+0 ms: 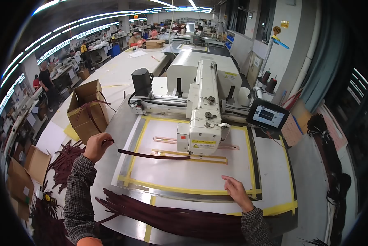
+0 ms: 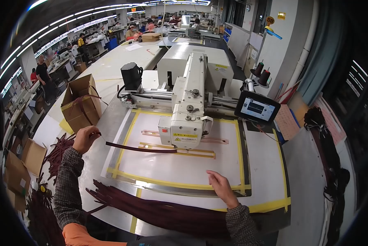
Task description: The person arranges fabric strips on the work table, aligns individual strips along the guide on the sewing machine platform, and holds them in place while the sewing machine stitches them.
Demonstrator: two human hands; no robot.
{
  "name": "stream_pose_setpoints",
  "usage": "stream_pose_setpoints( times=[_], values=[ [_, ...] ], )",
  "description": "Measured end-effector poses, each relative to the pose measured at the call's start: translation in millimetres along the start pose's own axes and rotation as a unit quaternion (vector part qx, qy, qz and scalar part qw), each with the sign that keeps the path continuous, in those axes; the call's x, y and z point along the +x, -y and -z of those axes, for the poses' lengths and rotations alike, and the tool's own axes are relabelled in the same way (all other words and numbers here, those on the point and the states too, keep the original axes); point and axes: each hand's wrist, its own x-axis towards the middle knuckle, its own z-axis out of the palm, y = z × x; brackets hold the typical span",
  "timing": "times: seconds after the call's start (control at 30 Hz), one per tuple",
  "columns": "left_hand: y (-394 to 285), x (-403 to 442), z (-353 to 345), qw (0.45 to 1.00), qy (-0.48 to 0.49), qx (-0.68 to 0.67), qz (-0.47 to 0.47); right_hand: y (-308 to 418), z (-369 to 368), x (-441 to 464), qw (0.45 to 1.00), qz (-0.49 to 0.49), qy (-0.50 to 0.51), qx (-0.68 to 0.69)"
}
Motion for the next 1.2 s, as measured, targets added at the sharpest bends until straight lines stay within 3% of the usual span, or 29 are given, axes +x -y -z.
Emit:
stream_pose_setpoints(
  times=[0.03, 0.13, 0.27, 0.33, 0.47, 0.57, 0.8, 0.9, 1.13, 1.2],
  values=[
    [-20, 1, 3, 0.999, 0.005, -0.001, -0.040, 15, -17, 8, 0.995, -0.020, 0.033, 0.089],
    [-92, -4, 16, 0.991, 0.030, 0.032, -0.123, 46, -70, 35, 0.989, 0.026, 0.111, 0.097],
    [-145, -16, 10, 0.974, 0.028, 0.022, -0.225, 92, -145, 64, 0.970, 0.045, 0.129, 0.202],
    [-161, -22, 6, 0.969, 0.039, 0.030, -0.243, 108, -170, 70, 0.957, 0.020, 0.149, 0.247],
    [-170, -32, 5, 0.967, 0.045, 0.020, -0.250, 116, -190, 65, 0.893, -0.100, 0.312, 0.308],
    [-171, -38, 8, 0.969, 0.048, 0.012, -0.242, 112, -196, 57, 0.903, -0.065, 0.342, 0.251],
    [-169, -46, 11, 0.970, 0.044, 0.011, -0.239, 119, -218, 48, 0.946, 0.084, 0.288, 0.122],
    [-167, -50, 13, 0.970, 0.042, 0.011, -0.239, 119, -229, 42, 0.967, 0.188, 0.172, 0.003],
    [-152, -57, 10, 0.970, 0.038, 0.030, -0.240, 115, -233, 37, 0.949, 0.277, 0.074, -0.135],
    [-142, -61, 12, 0.972, 0.038, 0.045, -0.226, 112, -226, 34, 0.959, 0.238, 0.103, -0.117]
  ],
)
